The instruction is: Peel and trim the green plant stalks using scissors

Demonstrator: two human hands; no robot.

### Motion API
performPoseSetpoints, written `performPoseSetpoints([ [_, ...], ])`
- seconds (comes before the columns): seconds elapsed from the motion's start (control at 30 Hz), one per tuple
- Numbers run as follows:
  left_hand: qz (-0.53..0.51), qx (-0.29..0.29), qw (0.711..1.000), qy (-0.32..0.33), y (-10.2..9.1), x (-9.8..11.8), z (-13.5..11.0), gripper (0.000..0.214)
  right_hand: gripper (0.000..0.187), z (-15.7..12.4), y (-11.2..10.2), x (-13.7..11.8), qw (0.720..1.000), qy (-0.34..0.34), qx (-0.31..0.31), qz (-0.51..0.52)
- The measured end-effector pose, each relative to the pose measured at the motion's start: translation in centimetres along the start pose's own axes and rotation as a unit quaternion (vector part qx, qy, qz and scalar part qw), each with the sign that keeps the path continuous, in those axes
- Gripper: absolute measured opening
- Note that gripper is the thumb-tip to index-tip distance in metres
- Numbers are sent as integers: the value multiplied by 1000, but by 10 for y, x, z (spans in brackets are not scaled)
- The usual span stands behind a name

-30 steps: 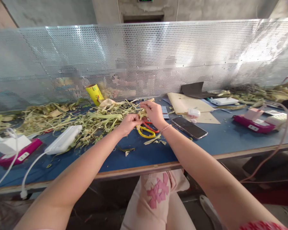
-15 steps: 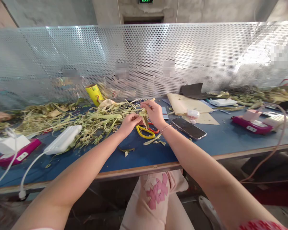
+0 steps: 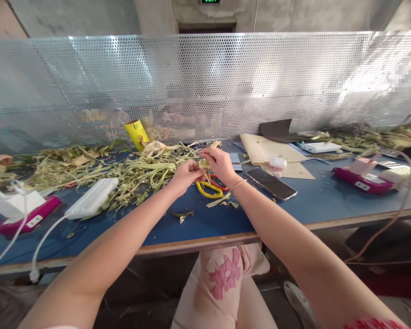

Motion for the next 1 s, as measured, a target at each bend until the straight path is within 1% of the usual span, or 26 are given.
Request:
performPoseSetpoints([
  [0.13, 82, 7, 990, 112, -2, 14, 1, 24, 24, -1, -2, -5, 1000, -16, -10, -6],
  [0.17, 100, 12, 986, 132, -3, 17, 1, 23, 26, -1, -3, -6, 1000, -19, -12, -3],
  [0.23, 116, 23, 981, 151, -5, 20, 1, 22, 29, -2, -3, -9, 999, -23, -22, 5],
  [0.33, 100, 33, 982, 154, -6, 22, 0, 22, 29, -3, -1, -8, 999, -13, -41, 4],
  [0.43, 72, 28, 989, 129, -5, 19, 0, 20, 26, -1, 0, -3, 999, 10, -38, -6],
  [0.57, 75, 8, 991, 109, -4, 16, 0, 17, 23, 2, -3, 2, 999, 33, -8, 7],
  [0.7, 106, -14, 987, 121, -4, 18, 0, 19, 23, 3, -7, 7, 997, 66, 15, 39],
  [0.83, 128, -34, 982, 134, -3, 22, -1, 25, 21, 3, -11, 9, 992, 90, 53, 78],
  [1.0, 147, -62, 975, 154, -1, 23, 1, 29, 22, 2, -15, 16, 980, 150, 91, 98],
])
Point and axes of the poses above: each hand's wrist, its own z-axis towards the middle knuckle, its own y-axis out of the palm, x = y × z, the point moved 7 cm from there along z, towards the middle knuckle, and after that the axes turned 4 degrees about -z, right-handed, at the moved point
